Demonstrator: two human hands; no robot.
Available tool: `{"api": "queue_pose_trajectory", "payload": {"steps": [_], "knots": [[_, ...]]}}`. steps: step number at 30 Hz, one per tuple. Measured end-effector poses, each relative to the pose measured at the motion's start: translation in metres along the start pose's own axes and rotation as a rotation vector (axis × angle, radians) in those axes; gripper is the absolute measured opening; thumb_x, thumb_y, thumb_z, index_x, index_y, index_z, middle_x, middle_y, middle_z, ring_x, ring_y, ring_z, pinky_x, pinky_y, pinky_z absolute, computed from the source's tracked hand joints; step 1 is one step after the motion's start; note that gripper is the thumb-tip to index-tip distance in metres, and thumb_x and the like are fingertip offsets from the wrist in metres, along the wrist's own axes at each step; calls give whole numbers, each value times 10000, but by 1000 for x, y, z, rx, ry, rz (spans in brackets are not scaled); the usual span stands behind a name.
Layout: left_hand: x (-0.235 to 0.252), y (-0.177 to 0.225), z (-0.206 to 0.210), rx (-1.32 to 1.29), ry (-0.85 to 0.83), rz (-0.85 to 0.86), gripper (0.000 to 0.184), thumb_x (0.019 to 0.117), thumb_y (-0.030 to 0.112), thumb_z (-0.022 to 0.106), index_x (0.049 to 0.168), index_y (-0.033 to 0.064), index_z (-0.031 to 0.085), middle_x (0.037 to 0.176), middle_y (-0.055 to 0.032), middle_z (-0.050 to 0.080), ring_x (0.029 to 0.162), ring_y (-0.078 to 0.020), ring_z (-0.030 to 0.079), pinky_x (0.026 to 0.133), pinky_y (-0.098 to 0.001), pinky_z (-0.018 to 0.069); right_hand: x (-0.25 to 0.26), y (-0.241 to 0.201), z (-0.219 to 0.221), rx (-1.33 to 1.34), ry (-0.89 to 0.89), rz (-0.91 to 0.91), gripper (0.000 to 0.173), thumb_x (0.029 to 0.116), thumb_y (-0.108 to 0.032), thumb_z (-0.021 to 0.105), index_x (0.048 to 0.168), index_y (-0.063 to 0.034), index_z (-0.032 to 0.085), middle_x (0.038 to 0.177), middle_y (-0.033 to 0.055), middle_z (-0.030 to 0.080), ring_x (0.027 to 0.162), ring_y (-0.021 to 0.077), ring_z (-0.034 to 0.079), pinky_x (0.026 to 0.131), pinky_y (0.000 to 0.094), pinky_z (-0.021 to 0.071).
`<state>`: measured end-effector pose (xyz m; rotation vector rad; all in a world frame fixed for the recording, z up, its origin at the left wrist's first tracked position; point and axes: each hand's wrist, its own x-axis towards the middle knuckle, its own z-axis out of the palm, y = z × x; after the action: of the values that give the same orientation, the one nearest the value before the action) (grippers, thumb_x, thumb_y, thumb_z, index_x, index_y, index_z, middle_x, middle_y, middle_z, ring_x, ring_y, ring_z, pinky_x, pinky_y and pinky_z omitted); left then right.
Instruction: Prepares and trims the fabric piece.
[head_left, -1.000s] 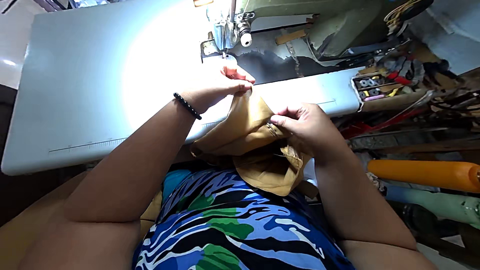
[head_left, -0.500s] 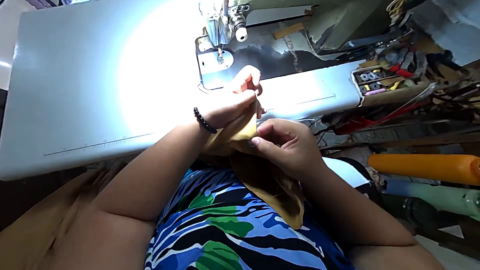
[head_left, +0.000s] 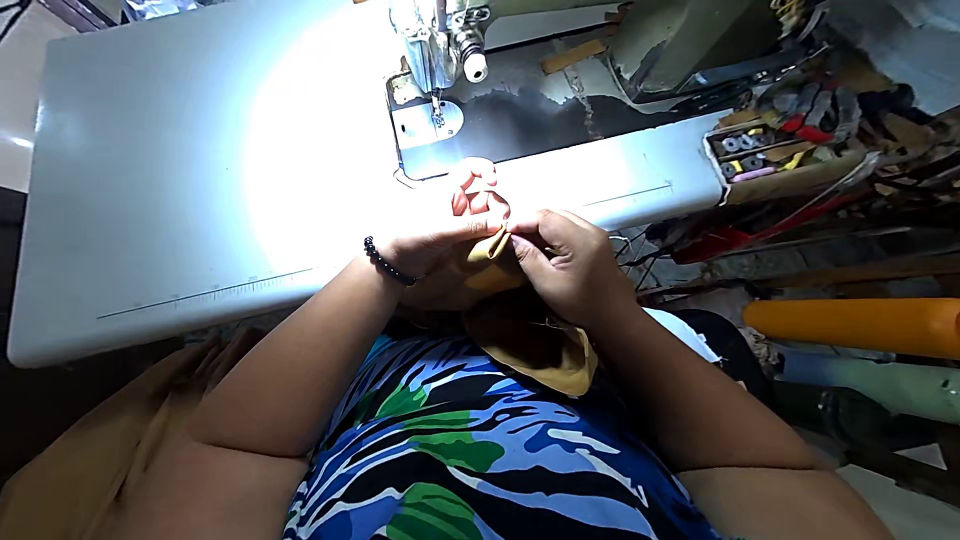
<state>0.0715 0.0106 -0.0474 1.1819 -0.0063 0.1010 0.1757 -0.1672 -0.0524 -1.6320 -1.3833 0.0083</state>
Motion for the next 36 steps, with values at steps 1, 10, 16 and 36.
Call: {"api": "queue_pose_trajectory", "payload": {"steps": [1,10,16,36], "knots": [[0,0,0,-6,6,-1,365,915,-55,594,1156,163,427,897,48,693,845,-57,695,791,-216,578,0,1,0,-1,-1,8,156,970,-78,604,1005,-1,736,912,91,726,821,73,670,769,175,533],[6,1,-7,88,91,-175,365,885,-47,605,1176,120,461,972,30,713,887,-48,699,802,-217,580,5,6,-3,119,44,61,125,935,-70,685,1009,16,738,884,58,740,778,4,667,732,151,550],[14,18,-1,486,188,-123,500,1103,417,269,1138,91,646,1036,24,707,977,-49,655,876,-266,534,25,10,-17,112,-35,327,53,887,-129,719,873,-80,704,769,-46,687,670,-61,604,641,132,507],[41,14,-33,720,357,-229,84,939,161,730,901,89,751,786,39,704,731,-14,648,729,-242,549,-20,-63,-74,-469,-757,-141,361,989,-349,597,1242,-116,706,614,34,565,485,235,582,413,403,465]]}}
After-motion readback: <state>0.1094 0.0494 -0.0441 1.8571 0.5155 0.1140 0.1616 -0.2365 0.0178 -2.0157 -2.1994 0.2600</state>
